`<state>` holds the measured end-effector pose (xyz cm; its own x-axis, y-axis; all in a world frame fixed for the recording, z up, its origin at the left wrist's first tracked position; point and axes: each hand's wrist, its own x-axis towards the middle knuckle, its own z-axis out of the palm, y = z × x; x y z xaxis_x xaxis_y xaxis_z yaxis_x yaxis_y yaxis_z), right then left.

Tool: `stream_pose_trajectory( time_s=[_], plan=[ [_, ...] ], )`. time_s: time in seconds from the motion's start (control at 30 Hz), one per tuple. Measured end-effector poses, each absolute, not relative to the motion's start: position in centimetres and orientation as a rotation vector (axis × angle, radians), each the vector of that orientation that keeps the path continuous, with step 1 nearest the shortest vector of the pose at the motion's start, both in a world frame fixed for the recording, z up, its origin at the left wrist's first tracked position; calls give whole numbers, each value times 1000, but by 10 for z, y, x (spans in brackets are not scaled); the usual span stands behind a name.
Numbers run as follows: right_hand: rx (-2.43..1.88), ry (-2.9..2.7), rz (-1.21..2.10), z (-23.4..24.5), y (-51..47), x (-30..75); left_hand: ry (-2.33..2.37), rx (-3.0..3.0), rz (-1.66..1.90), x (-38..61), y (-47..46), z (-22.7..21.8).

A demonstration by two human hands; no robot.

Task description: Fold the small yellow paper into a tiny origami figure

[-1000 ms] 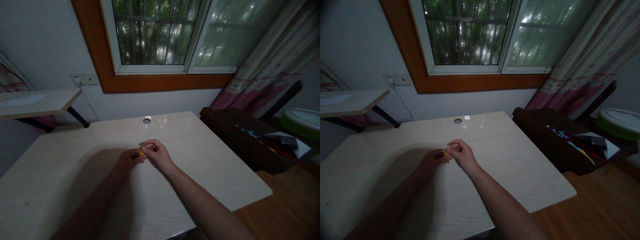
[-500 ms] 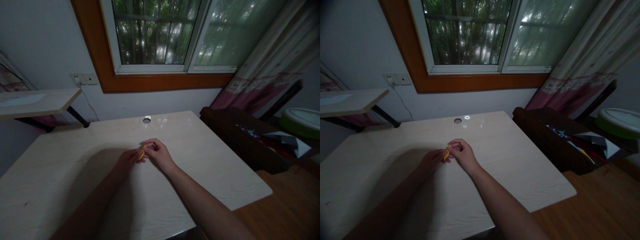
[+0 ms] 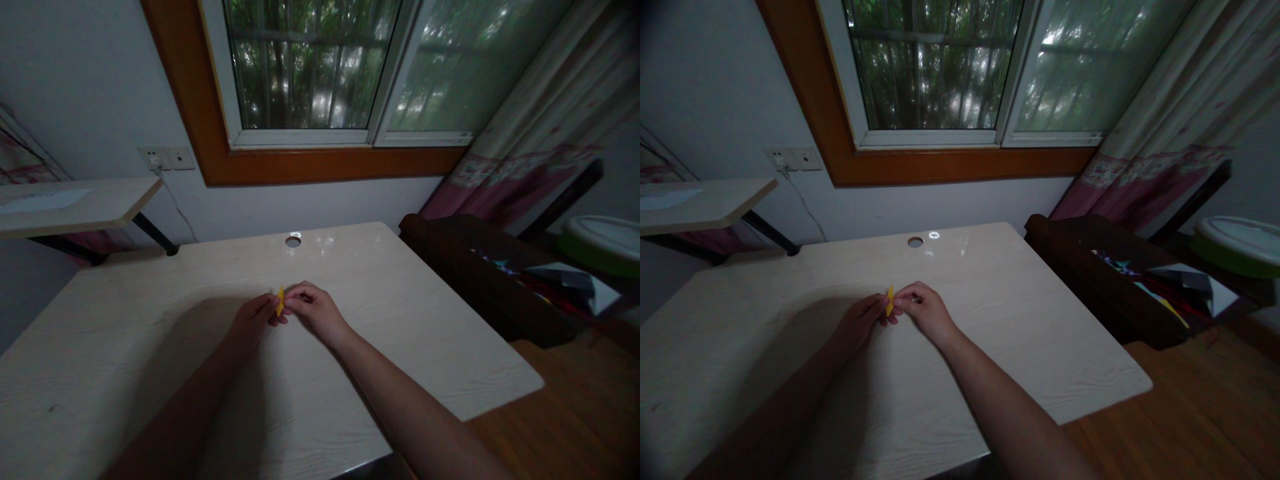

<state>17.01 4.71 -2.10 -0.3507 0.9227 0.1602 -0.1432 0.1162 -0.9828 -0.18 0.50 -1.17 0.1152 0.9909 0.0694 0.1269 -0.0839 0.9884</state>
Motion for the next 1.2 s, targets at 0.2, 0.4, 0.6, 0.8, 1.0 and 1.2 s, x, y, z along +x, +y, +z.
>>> stream_pose_trajectory(
  time_s=[0.2, 0.4, 0.6, 0.8, 1.0, 1.2],
  plan=[
    [-808, -1396, 1469, -22, 49, 169, 1175, 1495, 1069, -2, 5, -14],
    [-778, -1366, 1523, -17, 47, 169, 1190, 1533, 1052, -3, 6, -14],
    [-691, -1291, 1683, -15, 45, 167, 1196, 1575, 1028, -3, 5, -12],
    [-650, -1267, 1715, -15, 43, 166, 1158, 1537, 1022, -2, 6, -11],
    [-613, -1271, 1748, -18, 44, 167, 1132, 1483, 1020, -1, 4, -8],
    [-597, -1293, 1795, -14, 43, 171, 1114, 1483, 984, -2, 4, -5]
  ],
)
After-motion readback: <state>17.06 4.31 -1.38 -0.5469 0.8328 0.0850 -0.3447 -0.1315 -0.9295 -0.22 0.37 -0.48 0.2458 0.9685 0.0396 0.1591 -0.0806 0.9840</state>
